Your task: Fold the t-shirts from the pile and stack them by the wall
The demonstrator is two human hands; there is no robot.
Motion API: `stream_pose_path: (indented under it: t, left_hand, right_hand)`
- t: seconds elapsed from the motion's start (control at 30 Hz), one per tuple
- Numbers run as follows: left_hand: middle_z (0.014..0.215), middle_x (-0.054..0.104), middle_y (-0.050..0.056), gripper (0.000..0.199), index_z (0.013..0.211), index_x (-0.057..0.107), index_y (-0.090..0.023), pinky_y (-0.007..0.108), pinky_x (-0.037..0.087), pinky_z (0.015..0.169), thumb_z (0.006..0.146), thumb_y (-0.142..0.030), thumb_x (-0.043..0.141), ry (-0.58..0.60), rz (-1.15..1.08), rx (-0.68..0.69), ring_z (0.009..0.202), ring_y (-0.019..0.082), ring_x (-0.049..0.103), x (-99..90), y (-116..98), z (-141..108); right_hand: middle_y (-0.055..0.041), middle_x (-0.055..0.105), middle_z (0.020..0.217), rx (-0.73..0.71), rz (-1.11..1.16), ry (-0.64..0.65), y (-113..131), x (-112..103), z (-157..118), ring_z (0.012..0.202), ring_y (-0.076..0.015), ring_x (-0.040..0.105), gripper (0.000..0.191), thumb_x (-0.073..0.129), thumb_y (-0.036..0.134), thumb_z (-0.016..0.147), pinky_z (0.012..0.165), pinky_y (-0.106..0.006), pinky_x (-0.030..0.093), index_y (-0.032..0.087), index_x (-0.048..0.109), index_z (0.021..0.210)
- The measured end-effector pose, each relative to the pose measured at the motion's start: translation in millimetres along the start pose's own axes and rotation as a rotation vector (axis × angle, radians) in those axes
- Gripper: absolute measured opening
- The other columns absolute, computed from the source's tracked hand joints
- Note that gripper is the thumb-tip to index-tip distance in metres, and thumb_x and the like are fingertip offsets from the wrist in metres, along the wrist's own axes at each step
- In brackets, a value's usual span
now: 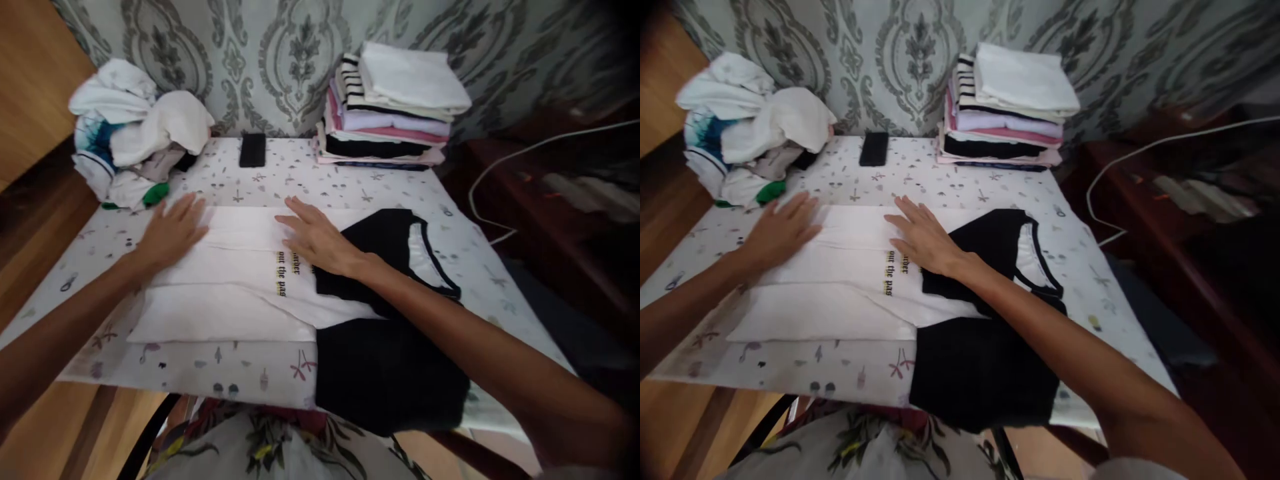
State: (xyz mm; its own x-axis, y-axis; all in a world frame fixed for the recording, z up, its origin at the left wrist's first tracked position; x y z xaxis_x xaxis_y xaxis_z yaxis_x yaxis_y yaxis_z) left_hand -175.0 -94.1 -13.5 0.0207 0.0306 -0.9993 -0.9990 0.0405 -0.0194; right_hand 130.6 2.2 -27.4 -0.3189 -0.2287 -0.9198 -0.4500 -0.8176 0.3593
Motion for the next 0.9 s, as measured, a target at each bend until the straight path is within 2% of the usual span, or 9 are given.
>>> stream_pose_path:
  t: [0.07, 0.13, 0.2, 0.3, 0.37, 0.43, 0.57, 0.7, 0.9]
  left_hand:
    - [0.16, 0.035, 0.015, 0.063, 0.147, 0.038, -0.014, 0.057, 0.028, 0.118, 0.103, -0.057, 0.021, -0.073, -0.075, 0.002, 0.146, 0.034, 0.035, -6.1, -1.9, -8.5]
    - [0.152, 0.047, 0.01, 0.059, 0.142, 0.045, -0.021, 0.049, 0.041, 0.113, 0.101, -0.059, 0.026, -0.095, -0.209, 0.084, 0.138, 0.032, 0.047, -6.8, -15.6, -17.3]
    - [0.146, 0.054, 0.007, 0.051, 0.137, 0.051, -0.027, 0.043, 0.048, 0.107, 0.1, -0.057, 0.035, -0.061, -0.33, 0.257, 0.13, 0.029, 0.055, -5.0, -43.5, -25.4]
    - [0.14, 0.059, 0.004, 0.039, 0.133, 0.056, -0.03, 0.038, 0.051, 0.105, 0.101, -0.047, 0.042, 0.02, -0.423, 0.581, 0.126, 0.025, 0.059, -5.7, -99.0, -32.0]
    - [0.138, 0.062, 0.004, 0.036, 0.131, 0.059, -0.03, 0.037, 0.051, 0.106, 0.102, -0.041, 0.041, 0.037, -0.463, 0.755, 0.124, 0.023, 0.06, -9.0, -133.7, -28.5]
    - [0.137, 0.063, 0.004, 0.035, 0.132, 0.059, -0.029, 0.037, 0.051, 0.107, 0.104, -0.036, 0.038, 0.046, -0.494, 0.856, 0.123, 0.02, 0.06, -11.5, -162.6, -16.9]
    - [0.136, 0.064, 0.004, 0.037, 0.134, 0.058, -0.028, 0.039, 0.047, 0.112, 0.104, -0.027, 0.037, 0.05, -0.538, 0.988, 0.128, 0.02, 0.057, -5.0, -213.3, 20.1]
    - [0.144, 0.059, 0.006, 0.035, 0.135, 0.057, -0.023, 0.038, 0.038, 0.118, 0.103, -0.026, 0.041, 0.069, -0.485, 1.129, 0.138, 0.02, 0.049, 18.3, -265.2, 48.6]
    - [0.159, 0.04, 0.004, 0.042, 0.145, 0.048, -0.029, 0.044, 0.019, 0.124, 0.104, -0.031, 0.04, 0.206, -0.382, 1.254, 0.151, 0.019, 0.028, 50.4, -305.9, 62.8]
  right_hand:
    - [-0.0138, 0.039, 0.159, 0.075, 0.063, -0.081, 5.1, -31.4, -38.1, 0.143, -0.0303, 0.041, 0.046, 0.039, 0.044, 0.102, 0.109, -0.049, 0.043, 0.019, 0.056, 0.138]
    - [-0.0132, 0.058, 0.138, 0.195, 0.11, -0.137, 14.8, -58.4, -83.5, 0.116, -0.0275, 0.062, 0.039, 0.043, 0.044, 0.101, 0.089, -0.041, 0.054, 0.021, 0.066, 0.122]
    - [-0.01, 0.07, 0.106, 0.328, 0.154, -0.159, 28.3, -72.4, -129.9, 0.085, -0.0211, 0.067, 0.032, 0.047, 0.045, 0.099, 0.069, -0.032, 0.054, 0.021, 0.07, 0.101]
    - [-0.0013, 0.061, 0.065, 0.587, 0.184, -0.174, 52.8, -62.7, -191.7, 0.057, -0.0142, 0.055, 0.034, 0.055, 0.047, 0.095, 0.054, -0.027, 0.045, 0.022, 0.061, 0.074]
    - [0.0018, 0.055, 0.057, 0.782, 0.18, -0.233, 69.8, -41.7, -223.8, 0.05, -0.0126, 0.049, 0.036, 0.056, 0.051, 0.094, 0.048, -0.026, 0.041, 0.022, 0.056, 0.071]
    - [0.0005, 0.059, 0.066, 0.956, 0.141, -0.37, 85.2, -18.7, -246.5, 0.053, -0.0137, 0.053, 0.032, 0.057, 0.054, 0.093, 0.049, -0.027, 0.043, 0.022, 0.06, 0.087]
    - [-0.0042, 0.062, 0.082, 1.102, 0.016, -0.603, 104.7, 9.8, -263.9, 0.063, -0.0186, 0.058, 0.042, 0.061, 0.054, 0.089, 0.053, -0.032, 0.05, 0.021, 0.059, 0.114]
    - [-0.0041, 0.058, 0.08, 1.064, -0.003, -0.6, 109.6, 13.1, -262.3, 0.066, -0.0194, 0.056, 0.018, 0.06, 0.041, 0.091, 0.059, -0.033, 0.051, 0.024, 0.06, 0.085]
    - [0.0018, 0.048, 0.065, 1.076, 0.419, -0.738, 122.3, 2.3, -260.3, 0.058, -0.0143, 0.045, 0.03, 0.058, 0.043, 0.091, 0.054, -0.027, 0.04, 0.023, 0.048, 0.071]
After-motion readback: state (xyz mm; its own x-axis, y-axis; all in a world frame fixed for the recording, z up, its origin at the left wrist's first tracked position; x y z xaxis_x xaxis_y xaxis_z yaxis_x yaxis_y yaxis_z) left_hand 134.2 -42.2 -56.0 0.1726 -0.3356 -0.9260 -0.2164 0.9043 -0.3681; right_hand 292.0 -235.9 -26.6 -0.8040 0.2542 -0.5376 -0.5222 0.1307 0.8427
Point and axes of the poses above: each hand's wrist, its own z-axis towards the middle knuckle, its own x-axis out of the palm, y = z × x, the point moved 1 cm from there along z, towards the middle knuckle
